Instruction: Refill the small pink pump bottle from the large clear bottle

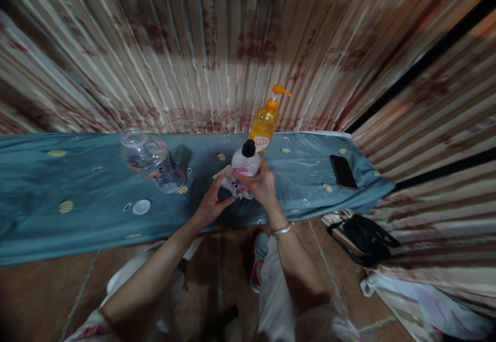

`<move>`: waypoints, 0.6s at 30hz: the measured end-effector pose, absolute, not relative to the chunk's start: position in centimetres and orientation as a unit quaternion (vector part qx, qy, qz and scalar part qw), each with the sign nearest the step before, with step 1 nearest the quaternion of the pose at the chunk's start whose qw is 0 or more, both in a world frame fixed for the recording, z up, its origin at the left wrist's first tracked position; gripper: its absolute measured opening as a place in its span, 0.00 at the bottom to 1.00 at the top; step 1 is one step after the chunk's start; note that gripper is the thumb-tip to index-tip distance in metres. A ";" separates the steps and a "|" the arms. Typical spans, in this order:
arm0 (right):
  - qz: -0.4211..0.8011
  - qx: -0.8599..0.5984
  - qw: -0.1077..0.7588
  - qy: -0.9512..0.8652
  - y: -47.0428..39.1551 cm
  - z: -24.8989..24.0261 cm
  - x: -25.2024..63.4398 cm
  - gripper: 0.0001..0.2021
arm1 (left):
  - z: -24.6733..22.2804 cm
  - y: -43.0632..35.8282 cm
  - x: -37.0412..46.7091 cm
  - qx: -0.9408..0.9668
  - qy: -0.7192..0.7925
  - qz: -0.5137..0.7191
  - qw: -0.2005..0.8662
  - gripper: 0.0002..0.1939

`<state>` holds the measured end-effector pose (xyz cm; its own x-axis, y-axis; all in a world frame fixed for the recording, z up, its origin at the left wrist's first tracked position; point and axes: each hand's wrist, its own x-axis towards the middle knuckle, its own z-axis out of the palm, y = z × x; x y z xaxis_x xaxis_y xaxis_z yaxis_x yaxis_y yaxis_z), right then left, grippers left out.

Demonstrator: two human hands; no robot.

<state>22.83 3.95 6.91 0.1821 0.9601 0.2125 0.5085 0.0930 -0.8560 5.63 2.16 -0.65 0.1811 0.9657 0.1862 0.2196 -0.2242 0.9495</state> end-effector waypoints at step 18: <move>0.241 -0.631 0.443 -0.590 2.5 6.7 26.3 0.28 | -1.0 2.2 7.8 0.654 0.447 0.425 0.438 0.32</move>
